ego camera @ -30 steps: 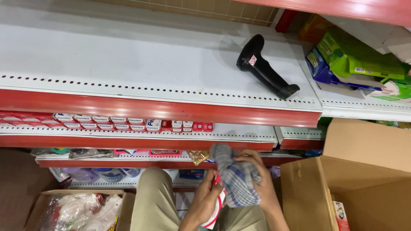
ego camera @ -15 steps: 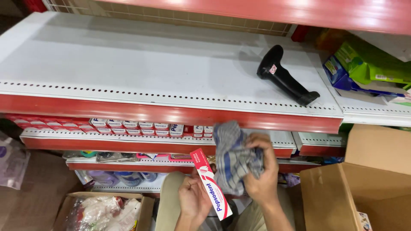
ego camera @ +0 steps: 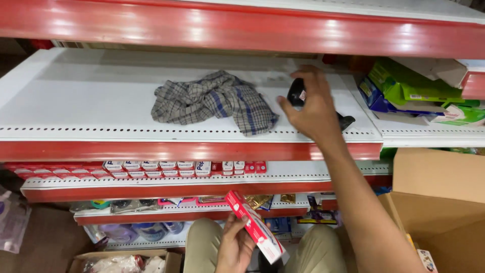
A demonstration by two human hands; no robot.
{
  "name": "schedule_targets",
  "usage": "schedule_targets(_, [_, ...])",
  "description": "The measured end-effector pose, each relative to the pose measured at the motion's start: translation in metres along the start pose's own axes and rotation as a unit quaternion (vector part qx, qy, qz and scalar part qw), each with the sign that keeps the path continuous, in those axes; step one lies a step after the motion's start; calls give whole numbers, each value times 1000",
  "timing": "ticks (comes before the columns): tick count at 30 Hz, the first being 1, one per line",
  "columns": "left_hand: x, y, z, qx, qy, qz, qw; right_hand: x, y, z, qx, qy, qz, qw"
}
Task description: The person sits on the floor of a store aisle and takes toothpaste boxes out of a cardboard box, wiping some boxes with a cloth before placing them onto the shelf row by row. They hold a barcode scanner in one hand at times while arranging the boxes on the shelf.
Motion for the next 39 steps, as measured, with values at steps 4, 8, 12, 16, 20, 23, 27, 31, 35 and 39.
schedule_targets(4, [8,15,19,7,-87,24,996,-28,-58,14,-210,155,-155,953])
schedule_targets(8, [15,32,30,19,-93,11,995,-51,-50,36,-216,147,-98,960])
schedule_targets(12, [11,31,16,55,-118,-6,991,-90,-7,73,-37,90,-105,990])
schedule_targets(16, [7,25,-5,44,-155,-12,987,-197,-35,82,303,89,-258,913])
schedule_targets(20, [7,23,-16,45,-157,-13,986,-270,1,72,392,63,-311,864])
schedule_targets(23, [6,21,-23,53,-175,-6,983,-321,-5,63,501,84,-356,784])
schedule_targets(27, [5,24,-21,4,-97,-2,995,-386,-21,49,513,94,-423,741])
schedule_targets(31, [9,28,-27,33,-57,-26,998,-443,-34,34,501,81,-475,719])
schedule_targets(35, [12,43,-7,105,-97,-56,988,-459,-32,28,536,86,-457,705])
schedule_targets(39, [18,58,28,281,-120,-91,948,-470,-28,16,467,115,-483,732])
Point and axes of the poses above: each hand's wrist, its own x-axis towards the middle knuckle, its own z-axis out of the back of the hand, y = z × x, the point moved 1 cm from there along x, towards the middle knuckle
